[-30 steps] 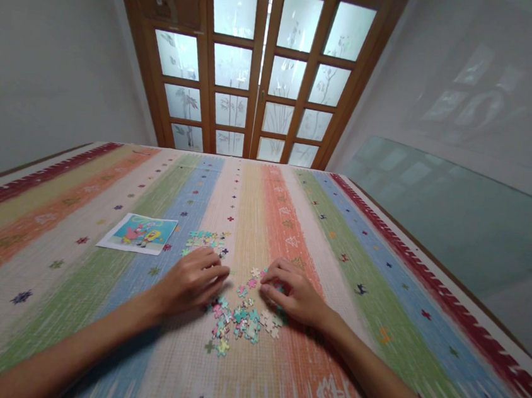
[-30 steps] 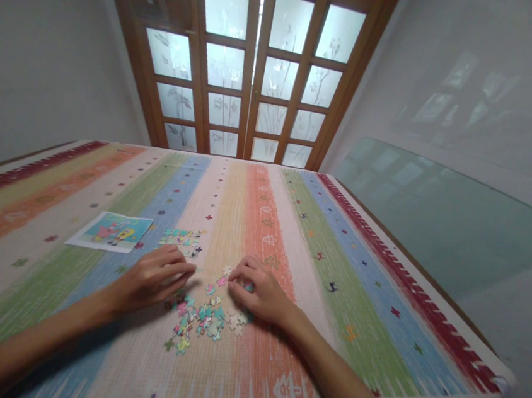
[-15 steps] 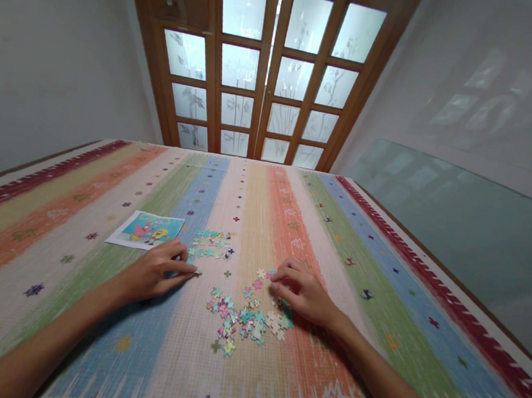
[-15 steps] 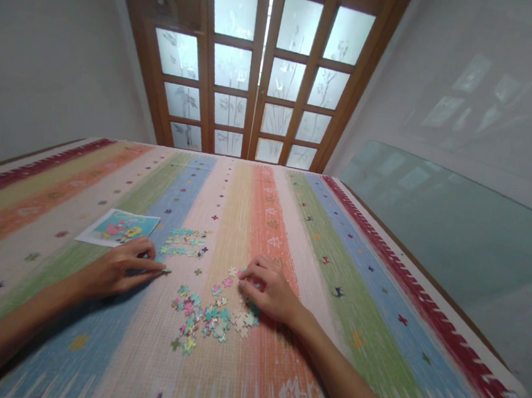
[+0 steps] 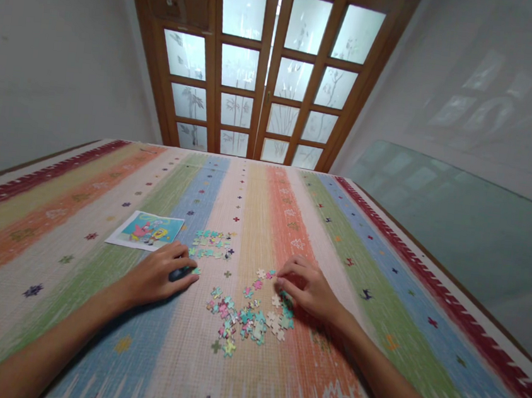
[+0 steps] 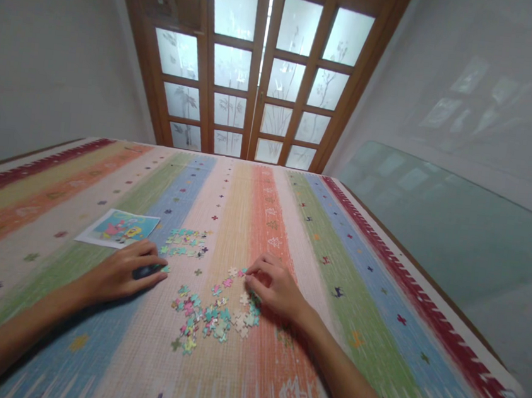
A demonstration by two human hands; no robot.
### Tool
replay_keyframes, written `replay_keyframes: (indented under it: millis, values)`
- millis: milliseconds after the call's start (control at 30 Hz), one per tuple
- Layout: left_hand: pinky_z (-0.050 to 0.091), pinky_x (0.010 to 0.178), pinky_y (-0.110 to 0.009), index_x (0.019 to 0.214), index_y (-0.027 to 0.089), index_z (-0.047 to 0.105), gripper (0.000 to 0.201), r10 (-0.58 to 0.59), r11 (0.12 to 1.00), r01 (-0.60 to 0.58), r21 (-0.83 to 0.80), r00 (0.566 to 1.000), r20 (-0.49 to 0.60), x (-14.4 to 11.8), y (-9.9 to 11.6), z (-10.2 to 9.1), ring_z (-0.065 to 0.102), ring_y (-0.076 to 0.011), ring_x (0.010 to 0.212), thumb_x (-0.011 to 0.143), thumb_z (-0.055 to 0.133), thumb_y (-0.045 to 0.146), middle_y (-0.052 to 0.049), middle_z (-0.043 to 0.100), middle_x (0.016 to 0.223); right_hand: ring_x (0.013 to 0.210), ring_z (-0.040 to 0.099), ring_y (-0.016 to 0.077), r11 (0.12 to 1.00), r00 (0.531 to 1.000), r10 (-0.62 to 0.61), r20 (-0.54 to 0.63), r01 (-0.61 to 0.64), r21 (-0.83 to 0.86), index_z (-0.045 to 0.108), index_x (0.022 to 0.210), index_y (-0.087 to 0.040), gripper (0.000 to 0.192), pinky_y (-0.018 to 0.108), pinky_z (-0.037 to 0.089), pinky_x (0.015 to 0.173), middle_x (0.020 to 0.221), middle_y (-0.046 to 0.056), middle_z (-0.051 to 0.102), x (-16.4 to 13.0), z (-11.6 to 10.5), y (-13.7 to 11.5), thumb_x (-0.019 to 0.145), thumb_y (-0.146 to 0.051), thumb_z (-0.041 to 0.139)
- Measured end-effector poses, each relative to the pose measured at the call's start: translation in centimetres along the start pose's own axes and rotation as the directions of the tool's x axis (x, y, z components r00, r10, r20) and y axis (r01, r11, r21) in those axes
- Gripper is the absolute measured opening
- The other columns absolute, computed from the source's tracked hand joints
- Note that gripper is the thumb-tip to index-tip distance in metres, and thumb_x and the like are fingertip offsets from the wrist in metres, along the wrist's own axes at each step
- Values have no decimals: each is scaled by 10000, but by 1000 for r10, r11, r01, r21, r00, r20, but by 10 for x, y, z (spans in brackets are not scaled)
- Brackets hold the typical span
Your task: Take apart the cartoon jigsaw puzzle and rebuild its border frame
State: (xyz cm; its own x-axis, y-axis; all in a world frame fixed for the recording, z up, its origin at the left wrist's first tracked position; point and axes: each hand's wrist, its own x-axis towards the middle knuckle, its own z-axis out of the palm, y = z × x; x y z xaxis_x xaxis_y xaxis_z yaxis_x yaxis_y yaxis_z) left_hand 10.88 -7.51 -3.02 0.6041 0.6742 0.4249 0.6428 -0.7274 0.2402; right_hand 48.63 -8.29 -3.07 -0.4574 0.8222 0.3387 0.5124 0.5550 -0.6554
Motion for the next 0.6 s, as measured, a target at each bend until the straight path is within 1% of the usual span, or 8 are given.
replay_keyframes:
  millis: [200, 300, 367, 467, 600]
  values:
    - [507, 755, -336, 1020, 199, 725, 236, -3, 1000, 4, 22, 1000, -18, 1, -2, 2, 605, -206, 820, 998, 540, 344, -48, 639, 859, 844, 613, 205, 1000, 1000, 7, -12, -7, -11, 708, 865, -218, 120, 380, 483, 784, 872, 53, 661, 1, -3, 0, 942, -260, 626]
    - [506, 758, -338, 1024, 191, 729, 244, -5, 999, 6, 35, 1000, -30, 1, -3, 3, 613, -211, 828, 996, 540, 343, -54, 647, 874, 831, 606, 206, 1000, 1000, -1, -18, 1, -14, 700, 847, -214, 110, 382, 479, 772, 862, 56, 647, 1, -8, 2, 930, -250, 637]
    - [507, 763, -340, 1028, 192, 733, 243, -9, 999, 10, 33, 1000, -30, 1, -4, 3, 615, -213, 831, 992, 545, 343, -57, 652, 883, 822, 599, 206, 1000, 1000, -5, 21, 5, -20, 701, 854, -215, 87, 384, 479, 762, 864, 57, 632, 1, -12, 4, 916, -246, 649]
    - [514, 772, -342, 1033, 193, 734, 242, -13, 999, 14, 32, 999, -33, 0, -4, 3, 615, -212, 836, 988, 545, 337, -58, 656, 892, 850, 593, 212, 999, 992, -18, 128, 22, -33, 711, 880, -222, 31, 396, 486, 792, 897, 57, 622, -1, -18, 5, 874, -236, 684]
    - [518, 752, -338, 1041, 192, 727, 231, 7, 1000, -5, 21, 998, -69, 0, -2, 2, 606, -204, 822, 990, 548, 329, -53, 654, 873, 940, 590, 234, 999, 972, -15, 235, 23, -31, 722, 929, -237, 120, 416, 496, 848, 986, 63, 611, -4, -20, 3, 809, -234, 729]
